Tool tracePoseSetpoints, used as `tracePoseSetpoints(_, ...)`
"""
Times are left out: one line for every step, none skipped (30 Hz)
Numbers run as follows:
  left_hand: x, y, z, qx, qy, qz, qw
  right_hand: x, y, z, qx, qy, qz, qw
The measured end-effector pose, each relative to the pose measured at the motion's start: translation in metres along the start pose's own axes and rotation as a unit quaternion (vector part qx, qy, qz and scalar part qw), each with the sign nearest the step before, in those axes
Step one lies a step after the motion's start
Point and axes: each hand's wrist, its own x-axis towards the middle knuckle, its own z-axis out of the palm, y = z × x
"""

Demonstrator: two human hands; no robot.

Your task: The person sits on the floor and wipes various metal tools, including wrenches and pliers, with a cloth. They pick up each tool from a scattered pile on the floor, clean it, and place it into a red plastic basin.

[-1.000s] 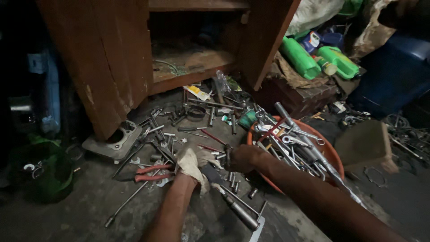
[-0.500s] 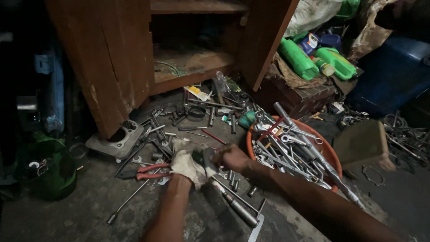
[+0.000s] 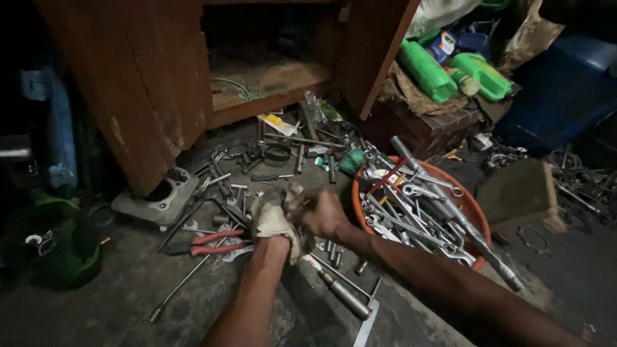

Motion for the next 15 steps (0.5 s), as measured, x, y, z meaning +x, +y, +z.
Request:
tracePoseSetpoints(-0.003, 0.002, 0.000, -0.005, -0.004, 0.018, 1.000, 0.002, -0.001, -0.001, 0.016, 0.013, 0.009, 1.000)
tracePoseSetpoints(-0.005, 0.004, 0.001, -0.011, -0.006, 0.035, 0.999, 0.004, -0.001, -0.001, 0.004, 0.036, 0.023, 0.999)
tracePoseSetpoints(-0.006, 0.007, 0.001, -0.007, -0.008, 0.047, 0.999, 0.006, -0.001, -0.002, -0.008, 0.061, 0.038, 0.997)
tracePoseSetpoints(-0.007, 0.008, 0.001, -0.004, -0.009, 0.056, 0.998, 0.009, -0.001, -0.003, -0.020, 0.085, 0.053, 0.995)
tracePoseSetpoints(-0.006, 0.008, 0.000, 0.003, -0.008, 0.063, 0.998, 0.013, 0.000, -0.005, -0.003, 0.061, 0.071, 0.996)
tracePoseSetpoints(-0.006, 0.008, -0.001, 0.016, -0.007, 0.062, 0.998, 0.017, 0.001, -0.008, 0.014, 0.038, 0.088, 0.995)
tracePoseSetpoints(-0.004, 0.006, -0.003, 0.029, -0.005, 0.057, 0.998, 0.022, 0.003, -0.011, 0.029, 0.012, 0.103, 0.994)
tracePoseSetpoints(-0.003, 0.005, -0.004, 0.040, -0.004, 0.052, 0.998, 0.025, 0.005, -0.018, -0.033, 0.019, 0.060, 0.997)
tracePoseSetpoints(-0.003, 0.002, -0.005, 0.049, -0.005, 0.050, 0.998, 0.028, 0.008, -0.027, -0.093, 0.024, 0.015, 0.995)
tracePoseSetpoints(-0.005, -0.001, -0.005, 0.058, -0.010, 0.048, 0.997, 0.030, 0.008, -0.033, -0.154, 0.029, -0.030, 0.987)
tracePoseSetpoints(-0.006, -0.003, -0.004, 0.067, -0.012, 0.050, 0.996, 0.028, 0.008, -0.038, -0.148, 0.029, -0.008, 0.988)
tracePoseSetpoints(-0.008, -0.006, -0.004, 0.075, -0.017, 0.051, 0.996, 0.024, 0.009, -0.045, -0.143, 0.029, 0.013, 0.989)
tracePoseSetpoints(-0.009, -0.006, -0.004, 0.081, -0.022, 0.048, 0.995, 0.021, 0.009, -0.050, -0.140, 0.027, 0.035, 0.989)
tracePoseSetpoints(-0.011, -0.007, -0.004, 0.084, -0.025, 0.049, 0.995, 0.022, 0.007, -0.045, -0.088, -0.036, 0.031, 0.995)
tracePoseSetpoints(-0.011, -0.005, -0.003, 0.088, -0.028, 0.048, 0.995, 0.022, 0.007, -0.036, -0.037, -0.098, 0.029, 0.994)
